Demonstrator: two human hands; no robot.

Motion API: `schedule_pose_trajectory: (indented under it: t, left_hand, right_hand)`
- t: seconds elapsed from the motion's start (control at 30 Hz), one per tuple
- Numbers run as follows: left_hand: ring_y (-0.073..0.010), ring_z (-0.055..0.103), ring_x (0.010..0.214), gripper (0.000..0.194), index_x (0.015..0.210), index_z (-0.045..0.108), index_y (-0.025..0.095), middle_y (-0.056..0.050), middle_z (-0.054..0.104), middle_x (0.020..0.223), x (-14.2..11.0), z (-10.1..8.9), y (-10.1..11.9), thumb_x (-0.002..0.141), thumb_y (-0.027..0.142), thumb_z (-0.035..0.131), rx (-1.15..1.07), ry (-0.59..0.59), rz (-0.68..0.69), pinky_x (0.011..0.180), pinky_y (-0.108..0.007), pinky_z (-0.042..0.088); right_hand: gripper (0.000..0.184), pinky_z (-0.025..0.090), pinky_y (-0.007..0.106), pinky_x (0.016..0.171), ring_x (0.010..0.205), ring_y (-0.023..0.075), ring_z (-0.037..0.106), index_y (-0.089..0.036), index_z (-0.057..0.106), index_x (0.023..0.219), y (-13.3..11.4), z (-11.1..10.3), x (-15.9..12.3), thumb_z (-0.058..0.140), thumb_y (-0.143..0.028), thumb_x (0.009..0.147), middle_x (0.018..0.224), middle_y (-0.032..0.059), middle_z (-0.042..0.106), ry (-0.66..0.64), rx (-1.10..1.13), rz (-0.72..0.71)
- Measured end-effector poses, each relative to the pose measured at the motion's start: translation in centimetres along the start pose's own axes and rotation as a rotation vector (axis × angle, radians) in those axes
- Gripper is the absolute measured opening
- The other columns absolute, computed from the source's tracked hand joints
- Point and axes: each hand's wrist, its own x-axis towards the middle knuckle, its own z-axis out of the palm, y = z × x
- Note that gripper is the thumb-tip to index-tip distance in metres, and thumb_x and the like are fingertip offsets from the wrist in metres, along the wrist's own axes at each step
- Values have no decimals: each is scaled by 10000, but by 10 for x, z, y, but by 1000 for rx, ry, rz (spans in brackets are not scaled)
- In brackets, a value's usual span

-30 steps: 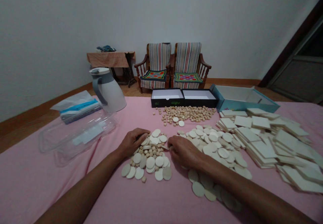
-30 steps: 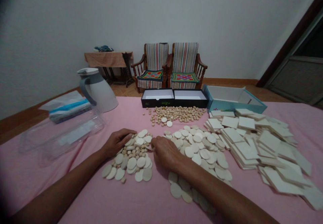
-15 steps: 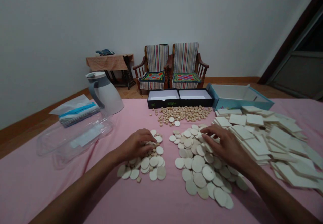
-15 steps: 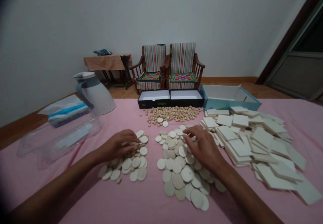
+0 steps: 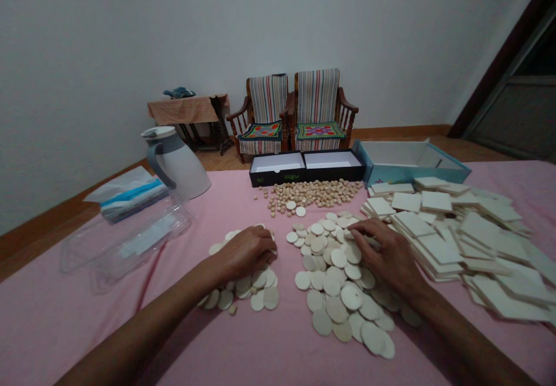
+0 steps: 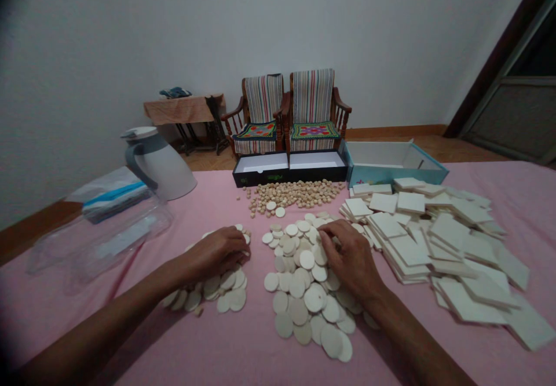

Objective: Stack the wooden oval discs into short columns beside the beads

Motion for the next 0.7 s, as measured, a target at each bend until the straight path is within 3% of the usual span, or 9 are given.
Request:
schedule_pose_trajectory:
  t: [0.17,0.3,0.4,0.53,0.7]
  left_hand:
    - [-148,617,729,215,1000,670,177,-46,691,868,15,5,6,837,208,532,-313,159,-240,659,-242,483]
    - [-141,648,742,320,1158,607,160,-65,695,944,30,6,8,872,264,507,-650,216,-228,649,-238,510]
    - [-140,628,728,283,1091,647,159,-76,683,947,31,3,-2,844,227,526,-455,265,-256,661,-249,502]
    - [-201,612,827,249,976,692,188,-74,656,929,19,4,-16,730,212,669,-70,56,-259,731,-292,481]
    - [-232,596,880,259,998,675,209,-78,619,926,10,17,-18,739,211,663,79,32,-294,743,-300,458]
  right_hand:
    - [174,472,342,762,859,208,603,-197,631,882,3,2,-1,463,-242,886,891,73,663,-5,-13,-45]
    - [168,461,348,780,874,211,592,-199,619,907,6,5,-3,455,-225,892,910,74,651,-23,-26,-49]
    - [161,454,344,775,863,208,585,-193,619,899,5,7,-3,459,-211,889,899,71,643,-50,-31,-45]
    - [158,450,341,769,858,210,580,-182,613,899,2,8,-4,457,-203,886,884,73,638,-56,-31,-57]
    - [158,449,341,771,861,207,578,-178,611,908,3,8,-5,456,-203,888,896,76,633,-61,-30,-56]
